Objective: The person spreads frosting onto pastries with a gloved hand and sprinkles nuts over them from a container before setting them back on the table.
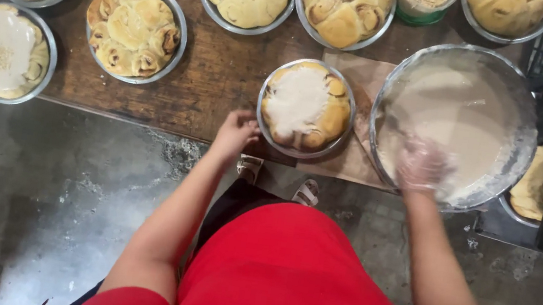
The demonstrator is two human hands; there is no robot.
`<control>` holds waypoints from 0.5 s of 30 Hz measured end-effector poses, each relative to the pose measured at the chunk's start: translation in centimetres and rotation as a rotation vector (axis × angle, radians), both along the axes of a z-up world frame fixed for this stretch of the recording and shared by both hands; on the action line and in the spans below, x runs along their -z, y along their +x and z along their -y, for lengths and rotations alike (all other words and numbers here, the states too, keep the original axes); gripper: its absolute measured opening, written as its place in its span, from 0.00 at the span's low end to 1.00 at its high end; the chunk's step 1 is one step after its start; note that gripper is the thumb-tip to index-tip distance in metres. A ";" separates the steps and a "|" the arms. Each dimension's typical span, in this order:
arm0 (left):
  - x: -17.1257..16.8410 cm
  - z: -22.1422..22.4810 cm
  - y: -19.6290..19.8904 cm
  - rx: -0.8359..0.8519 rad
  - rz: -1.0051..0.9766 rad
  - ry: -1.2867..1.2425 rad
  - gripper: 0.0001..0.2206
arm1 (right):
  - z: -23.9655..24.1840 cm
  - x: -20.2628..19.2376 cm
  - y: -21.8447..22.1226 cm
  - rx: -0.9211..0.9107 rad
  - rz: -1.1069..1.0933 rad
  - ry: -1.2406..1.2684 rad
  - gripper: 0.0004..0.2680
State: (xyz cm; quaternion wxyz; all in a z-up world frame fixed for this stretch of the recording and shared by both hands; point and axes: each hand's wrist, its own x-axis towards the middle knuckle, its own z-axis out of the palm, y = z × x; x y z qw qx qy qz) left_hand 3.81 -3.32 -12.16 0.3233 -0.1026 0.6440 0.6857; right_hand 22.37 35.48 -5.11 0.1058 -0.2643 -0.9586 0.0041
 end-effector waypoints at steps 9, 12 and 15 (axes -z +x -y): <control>-3.3 -3.9 4.0 0.175 0.081 0.021 0.17 | 4.3 -6.0 1.0 0.021 -0.329 -1.074 0.11; -7.2 -5.4 4.5 0.116 0.070 0.195 0.19 | 8.6 -9.4 -1.6 -0.234 -0.210 -0.579 0.14; -10.5 -6.6 4.0 0.090 0.106 0.290 0.19 | 11.9 -11.8 -3.4 -0.402 -0.018 -0.034 0.16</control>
